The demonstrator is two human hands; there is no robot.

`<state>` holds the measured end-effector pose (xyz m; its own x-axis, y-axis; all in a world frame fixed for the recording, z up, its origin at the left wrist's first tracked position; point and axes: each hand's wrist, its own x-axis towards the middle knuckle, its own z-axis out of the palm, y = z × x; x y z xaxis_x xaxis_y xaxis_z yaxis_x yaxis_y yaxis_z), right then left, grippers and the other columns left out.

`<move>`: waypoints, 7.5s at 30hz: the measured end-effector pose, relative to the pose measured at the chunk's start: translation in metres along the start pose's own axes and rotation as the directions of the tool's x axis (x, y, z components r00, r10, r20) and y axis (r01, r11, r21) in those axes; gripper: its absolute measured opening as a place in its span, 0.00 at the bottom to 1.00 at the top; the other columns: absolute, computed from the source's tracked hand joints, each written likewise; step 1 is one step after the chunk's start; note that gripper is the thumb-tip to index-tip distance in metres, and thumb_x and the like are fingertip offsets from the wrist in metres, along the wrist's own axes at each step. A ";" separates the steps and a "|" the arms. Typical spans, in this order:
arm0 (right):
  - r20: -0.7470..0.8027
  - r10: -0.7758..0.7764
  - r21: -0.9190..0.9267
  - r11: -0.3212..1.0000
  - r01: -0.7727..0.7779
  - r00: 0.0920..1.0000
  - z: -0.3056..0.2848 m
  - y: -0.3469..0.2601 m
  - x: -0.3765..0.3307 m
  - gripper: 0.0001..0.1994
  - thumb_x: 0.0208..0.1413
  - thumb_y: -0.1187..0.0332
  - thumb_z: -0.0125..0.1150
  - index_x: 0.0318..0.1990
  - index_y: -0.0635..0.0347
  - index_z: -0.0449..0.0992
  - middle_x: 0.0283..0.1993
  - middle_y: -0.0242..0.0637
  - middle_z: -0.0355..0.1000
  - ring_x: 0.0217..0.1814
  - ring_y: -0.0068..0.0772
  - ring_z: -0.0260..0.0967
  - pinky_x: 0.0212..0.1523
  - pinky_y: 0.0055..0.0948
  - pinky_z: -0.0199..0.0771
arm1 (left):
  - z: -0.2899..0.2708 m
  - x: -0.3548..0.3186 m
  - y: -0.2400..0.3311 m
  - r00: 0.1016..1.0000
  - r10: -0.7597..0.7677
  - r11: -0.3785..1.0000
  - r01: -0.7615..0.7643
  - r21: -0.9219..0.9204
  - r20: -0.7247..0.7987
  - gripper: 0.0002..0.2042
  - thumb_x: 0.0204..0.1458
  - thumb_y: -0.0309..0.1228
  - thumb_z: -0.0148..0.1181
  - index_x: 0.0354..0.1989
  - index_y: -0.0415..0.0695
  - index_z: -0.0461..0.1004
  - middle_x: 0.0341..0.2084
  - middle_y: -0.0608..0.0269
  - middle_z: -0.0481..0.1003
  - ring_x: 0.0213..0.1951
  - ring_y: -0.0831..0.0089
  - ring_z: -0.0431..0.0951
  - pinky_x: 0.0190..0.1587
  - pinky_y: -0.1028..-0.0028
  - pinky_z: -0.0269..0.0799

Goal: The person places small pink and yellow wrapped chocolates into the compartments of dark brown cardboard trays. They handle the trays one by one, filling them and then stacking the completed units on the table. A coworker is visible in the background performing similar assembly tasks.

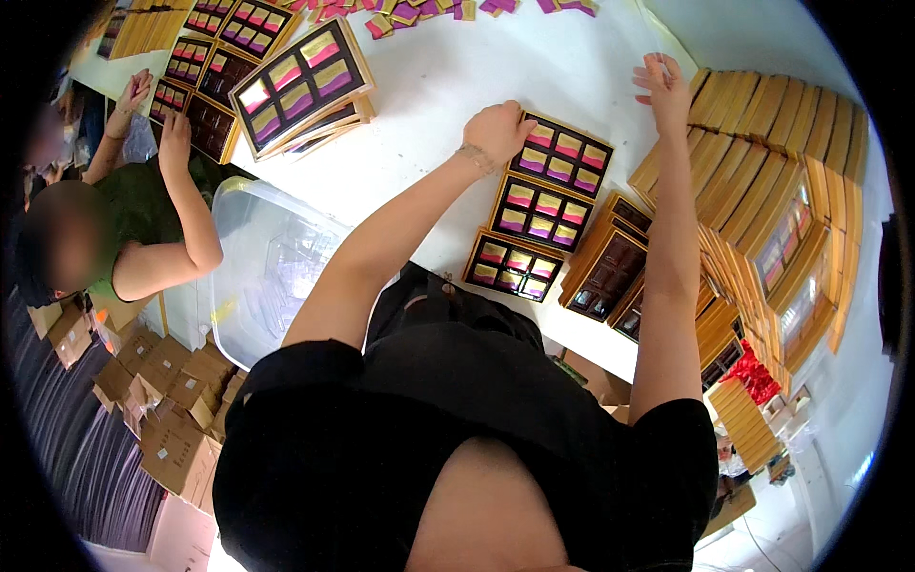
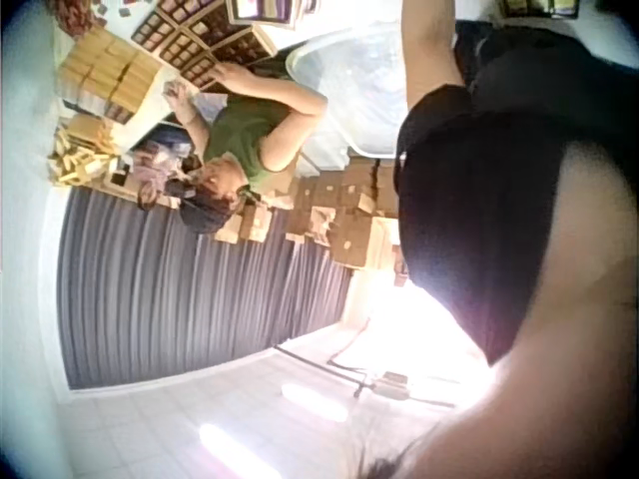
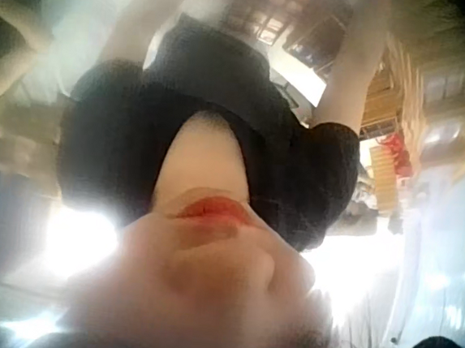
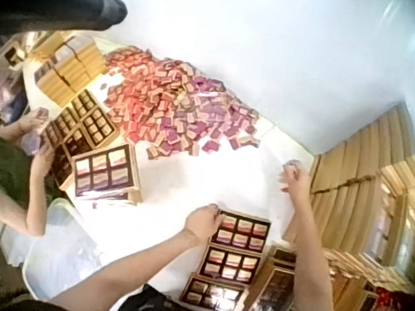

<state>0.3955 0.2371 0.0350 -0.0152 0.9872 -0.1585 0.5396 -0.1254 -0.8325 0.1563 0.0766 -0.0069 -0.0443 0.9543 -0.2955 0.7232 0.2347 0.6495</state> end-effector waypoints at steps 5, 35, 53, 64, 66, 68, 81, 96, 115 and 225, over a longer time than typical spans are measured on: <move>0.435 0.023 0.397 0.893 -0.214 0.900 -0.018 -0.030 -0.017 0.28 0.60 0.47 0.51 0.60 0.58 0.66 0.39 0.42 0.77 0.38 0.35 0.78 0.28 0.29 0.81 | 0.017 0.017 -0.014 0.995 0.039 0.998 -0.042 -0.040 -0.087 0.14 0.51 0.41 0.57 0.36 0.43 0.77 0.27 0.52 0.78 0.32 0.54 0.78 0.37 0.60 0.74; 0.644 -0.418 -0.409 0.520 0.750 0.641 0.124 -0.025 -0.078 0.57 0.28 0.53 0.78 0.69 0.45 0.47 0.66 0.55 0.47 0.68 0.62 0.43 0.66 0.50 0.51 | -0.030 0.021 -0.083 0.854 -0.267 0.946 0.144 -0.291 -0.446 0.15 0.55 0.38 0.52 0.43 0.42 0.77 0.30 0.53 0.79 0.33 0.62 0.80 0.38 0.68 0.73; 0.377 -0.852 -0.097 0.354 0.930 0.363 0.151 -0.236 -0.117 0.47 0.26 0.61 0.73 0.64 0.49 0.61 0.59 0.54 0.56 0.62 0.60 0.53 0.61 0.52 0.56 | -0.250 -0.098 0.004 0.509 0.404 0.846 0.107 0.522 -0.760 0.21 0.44 0.23 0.58 0.48 0.58 0.78 0.54 0.58 0.70 0.56 0.55 0.67 0.56 0.57 0.62; 0.201 -0.796 -0.660 0.321 0.679 0.572 0.235 -0.123 0.106 0.27 0.51 0.62 0.61 0.58 0.62 0.65 0.59 0.47 0.64 0.62 0.43 0.61 0.60 0.41 0.61 | -0.246 -0.070 -0.077 0.776 0.202 0.769 0.252 0.588 -0.597 0.28 0.55 0.57 0.48 0.61 0.58 0.66 0.63 0.60 0.61 0.65 0.57 0.58 0.62 0.43 0.48; 0.368 -0.710 -0.717 0.194 0.669 0.601 0.235 -0.096 0.122 0.21 0.53 0.64 0.60 0.55 0.55 0.70 0.61 0.37 0.64 0.62 0.38 0.62 0.63 0.44 0.57 | -0.245 -0.071 -0.078 0.775 0.204 0.769 0.251 0.588 -0.598 0.28 0.55 0.57 0.47 0.61 0.58 0.66 0.63 0.59 0.61 0.65 0.56 0.57 0.62 0.43 0.48; 0.322 -0.788 -0.697 0.177 0.694 0.524 0.236 -0.097 0.112 0.17 0.54 0.67 0.57 0.52 0.56 0.72 0.58 0.34 0.68 0.60 0.35 0.64 0.62 0.42 0.58 | -0.246 -0.071 -0.080 0.776 0.203 0.747 0.271 0.606 -0.597 0.28 0.55 0.57 0.47 0.61 0.58 0.66 0.63 0.58 0.61 0.65 0.55 0.57 0.61 0.42 0.49; 0.659 -0.386 0.120 0.902 0.416 0.646 0.005 -0.149 -0.125 0.35 0.44 0.58 0.65 0.61 0.58 0.61 0.57 0.47 0.64 0.60 0.45 0.62 0.60 0.44 0.59 | -0.153 -0.097 0.027 0.954 0.120 0.543 -0.294 -0.787 -0.274 0.33 0.49 0.30 0.66 0.61 0.34 0.56 0.47 0.46 0.73 0.43 0.65 0.78 0.39 0.69 0.77; 0.424 -0.293 -0.534 0.684 0.497 0.857 -0.010 -0.031 -0.224 0.58 0.33 0.59 0.74 0.69 0.60 0.39 0.65 0.55 0.47 0.67 0.58 0.47 0.61 0.62 0.49 | 0.039 -0.109 -0.039 0.968 0.142 0.961 -0.185 -0.208 -0.206 0.24 0.46 0.34 0.64 0.54 0.46 0.69 0.44 0.54 0.70 0.47 0.56 0.69 0.50 0.64 0.68; 0.638 -0.183 -0.510 0.628 0.588 0.748 0.116 -0.016 -0.215 0.58 0.29 0.57 0.75 0.70 0.53 0.42 0.67 0.51 0.43 0.71 0.54 0.39 0.57 0.76 0.47 | -0.025 -0.075 -0.084 0.928 -0.336 0.883 0.252 -0.396 -0.158 0.19 0.56 0.47 0.52 0.43 0.46 0.79 0.30 0.57 0.80 0.32 0.66 0.80 0.38 0.71 0.74; 0.803 -0.394 -0.210 0.515 0.831 0.447 0.123 -0.179 -0.395 0.63 0.27 0.38 0.72 0.70 0.55 0.44 0.73 0.54 0.33 0.73 0.65 0.33 0.53 0.74 0.52 | -0.149 -0.365 -0.126 0.979 -0.199 0.251 0.008 -0.968 -0.044 0.25 0.53 0.18 0.56 0.60 0.36 0.59 0.36 0.51 0.77 0.37 0.65 0.80 0.41 0.70 0.79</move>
<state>0.2015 -0.1424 0.1809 -0.8954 0.4116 -0.1697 0.4421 0.7765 -0.4490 -0.0213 -0.2740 0.1240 -0.2175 0.8957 -0.3878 -0.4863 0.2450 0.8387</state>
